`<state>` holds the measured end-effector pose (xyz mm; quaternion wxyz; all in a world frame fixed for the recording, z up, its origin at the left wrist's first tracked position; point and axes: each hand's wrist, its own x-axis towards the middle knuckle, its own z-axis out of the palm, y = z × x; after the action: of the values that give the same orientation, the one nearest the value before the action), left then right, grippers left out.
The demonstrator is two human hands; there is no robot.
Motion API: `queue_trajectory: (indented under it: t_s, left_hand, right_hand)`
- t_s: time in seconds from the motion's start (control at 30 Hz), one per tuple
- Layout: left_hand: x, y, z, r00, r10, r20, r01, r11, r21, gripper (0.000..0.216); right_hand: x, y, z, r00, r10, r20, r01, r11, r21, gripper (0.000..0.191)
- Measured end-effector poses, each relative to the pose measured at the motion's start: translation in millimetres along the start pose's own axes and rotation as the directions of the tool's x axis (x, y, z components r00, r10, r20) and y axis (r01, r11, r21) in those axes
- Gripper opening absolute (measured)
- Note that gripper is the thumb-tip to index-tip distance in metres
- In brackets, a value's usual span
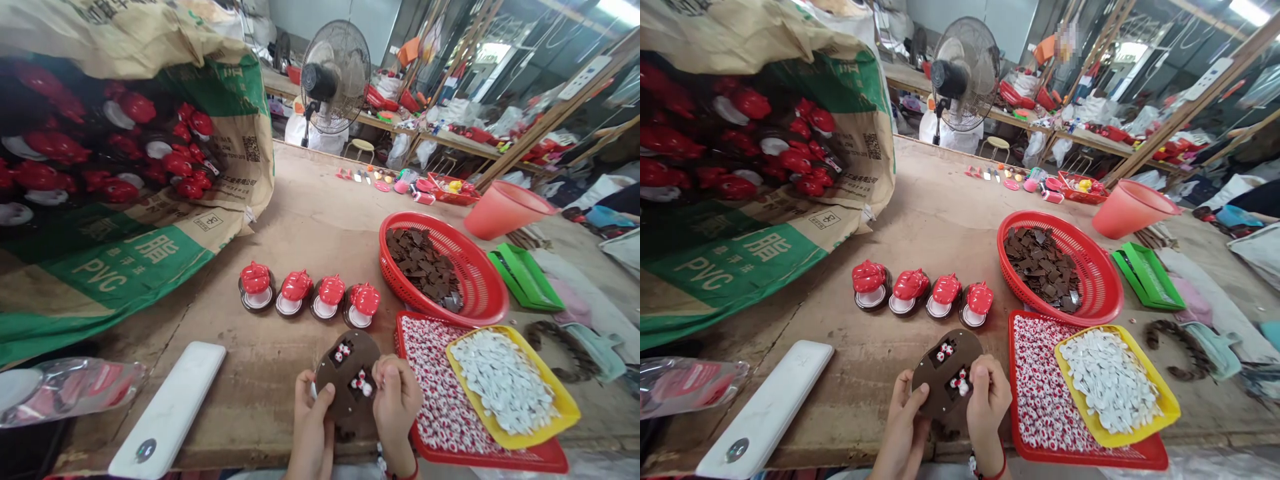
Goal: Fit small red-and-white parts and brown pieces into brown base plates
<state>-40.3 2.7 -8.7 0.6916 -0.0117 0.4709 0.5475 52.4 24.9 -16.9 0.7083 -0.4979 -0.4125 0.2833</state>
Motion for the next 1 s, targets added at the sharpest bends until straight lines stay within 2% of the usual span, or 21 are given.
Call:
queue_trajectory:
  t_s: [0.07, 0.33, 0.63, 0.87, 1.0]
  left_hand:
    - [-1, 0, 1, 1.0, -0.004, 0.007, 0.004, 1.0, -0.009, 0.037]
    - [0, -1, -1, 0.999, -0.016, 0.034, 0.018, 0.999, -0.047, 0.033]
    - [-1, -5, -4, 0.999, -0.04, 0.026, 0.041, 0.998, -0.051, 0.032]
    - [5, -7, -6, 0.998, -0.062, -0.005, 0.062, 0.998, -0.03, 0.036]
    - [4, -12, 0, 0.997, -0.081, 0.021, 0.08, 0.997, 0.015, 0.036]
  right_hand:
    - [0, 2, -5, 1.0, -0.019, 0.024, 0.02, 0.998, -0.055, 0.028]
    - [8, -8, -6, 0.996, 0.065, -0.06, -0.055, 0.986, 0.155, 0.028]
    - [3, -10, -8, 0.981, 0.166, -0.098, -0.146, 0.971, 0.19, 0.016]
    - [17, -14, -33, 0.984, 0.136, -0.112, -0.131, 0.99, 0.054, 0.018]
    - [10, -14, -35, 0.996, 0.08, -0.026, -0.082, 0.993, -0.08, 0.019]
